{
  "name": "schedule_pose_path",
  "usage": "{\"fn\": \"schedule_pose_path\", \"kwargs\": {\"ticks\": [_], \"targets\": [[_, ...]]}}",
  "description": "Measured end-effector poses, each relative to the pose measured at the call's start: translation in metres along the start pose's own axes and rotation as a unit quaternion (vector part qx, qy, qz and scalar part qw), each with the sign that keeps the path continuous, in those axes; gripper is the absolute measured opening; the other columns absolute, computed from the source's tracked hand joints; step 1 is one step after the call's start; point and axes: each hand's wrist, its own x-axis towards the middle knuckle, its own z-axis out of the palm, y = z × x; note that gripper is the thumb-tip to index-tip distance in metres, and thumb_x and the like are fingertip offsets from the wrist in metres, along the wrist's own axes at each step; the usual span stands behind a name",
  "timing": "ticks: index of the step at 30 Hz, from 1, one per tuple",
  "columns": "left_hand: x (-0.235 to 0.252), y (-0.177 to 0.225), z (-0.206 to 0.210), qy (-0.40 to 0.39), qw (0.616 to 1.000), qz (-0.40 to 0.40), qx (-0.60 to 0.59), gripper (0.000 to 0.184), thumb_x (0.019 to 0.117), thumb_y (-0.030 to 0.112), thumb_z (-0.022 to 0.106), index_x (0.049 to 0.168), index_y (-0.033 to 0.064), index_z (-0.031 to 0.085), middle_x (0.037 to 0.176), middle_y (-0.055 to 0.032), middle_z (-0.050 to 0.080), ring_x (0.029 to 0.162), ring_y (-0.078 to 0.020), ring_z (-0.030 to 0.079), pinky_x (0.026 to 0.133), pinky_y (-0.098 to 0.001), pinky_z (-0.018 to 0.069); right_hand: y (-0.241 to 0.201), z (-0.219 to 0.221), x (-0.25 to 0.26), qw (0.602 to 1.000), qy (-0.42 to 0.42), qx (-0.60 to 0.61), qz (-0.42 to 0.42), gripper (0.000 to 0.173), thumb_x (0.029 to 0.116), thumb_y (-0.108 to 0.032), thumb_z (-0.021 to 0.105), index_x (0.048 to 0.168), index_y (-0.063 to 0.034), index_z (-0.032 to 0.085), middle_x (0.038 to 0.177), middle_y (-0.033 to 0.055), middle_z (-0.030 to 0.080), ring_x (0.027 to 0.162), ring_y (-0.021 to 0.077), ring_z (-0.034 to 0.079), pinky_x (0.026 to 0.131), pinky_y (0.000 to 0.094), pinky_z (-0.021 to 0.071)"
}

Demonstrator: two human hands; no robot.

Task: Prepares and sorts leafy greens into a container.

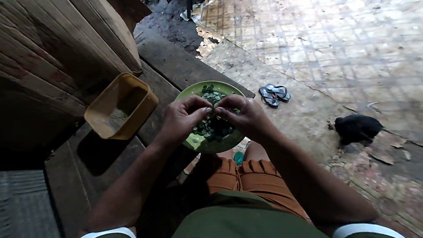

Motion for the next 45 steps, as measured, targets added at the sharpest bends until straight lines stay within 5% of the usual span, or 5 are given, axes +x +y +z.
{"fn": "schedule_pose_path", "kwargs": {"ticks": [8,22,31,37,45], "targets": [[0.0,-0.003,-0.01,-0.035,0.988,0.064,0.135,0.029,0.0937,0.019,0.073,0.122,0.0096,0.072,0.13,-0.0051,0.064,0.118,-0.0105,0.062,0.096,-0.0286,0.0554,0.007,-0.005,0.0,1.0,-0.002,-0.011,-0.008,0.016,0.0995,-0.019,0.064,0.105,-0.0065,0.073,0.094,0.0014,0.071,0.088,0.0075,0.067,0.083,0.0288,0.0562],[0.002,-0.002,-0.043,0.055,0.954,0.117,0.27,0.015,0.0978,0.017,0.068,0.102,0.004,0.074,0.11,-0.0087,0.07,0.107,-0.0134,0.065,0.096,-0.0319,0.0521,0.01,-0.006,0.004,0.993,-0.033,-0.105,-0.032,0.016,0.0985,-0.019,0.064,0.104,-0.0096,0.076,0.098,0.0056,0.07,0.095,0.0175,0.067,0.086,0.0401,0.055],[-0.011,-0.008,-0.144,0.18,0.841,-0.043,0.509,0.037,0.1072,0.028,0.05,0.126,0.0012,0.068,0.145,-0.0263,0.052,0.136,-0.0465,0.046,0.112,-0.0636,0.0336,-0.006,-0.007,0.03,0.941,-0.225,-0.246,0.064,0.078,0.086,-0.034,0.083,0.155,-0.0236,0.047,0.151,0.0139,0.051,0.137,0.0395,0.048,0.103,0.0599,0.0457],[-0.027,-0.006,-0.111,0.076,0.895,0.01,0.439,0.037,0.1023,0.026,0.059,0.129,0.0019,0.067,0.144,-0.0249,0.055,0.135,-0.0466,0.048,0.11,-0.0631,0.0367,-0.012,-0.005,0.049,0.937,-0.247,-0.244,0.033,0.025,0.0962,-0.009,0.067,0.121,-0.012,0.072,0.126,0.0151,0.066,0.118,0.0371,0.063,0.09,0.0624,0.0514],[-0.039,-0.017,-0.051,-0.115,0.907,0.051,0.403,0.026,0.0943,0.032,0.068,0.112,0.0155,0.076,0.12,-0.0067,0.069,0.119,-0.0316,0.061,0.098,-0.0596,0.0457,-0.014,-0.025,0.074,0.954,-0.206,-0.216,-0.01,0.011,0.0971,-0.013,0.068,0.107,-0.0134,0.073,0.103,0.0053,0.071,0.094,0.0181,0.068,0.087,0.042,0.0555]]}}
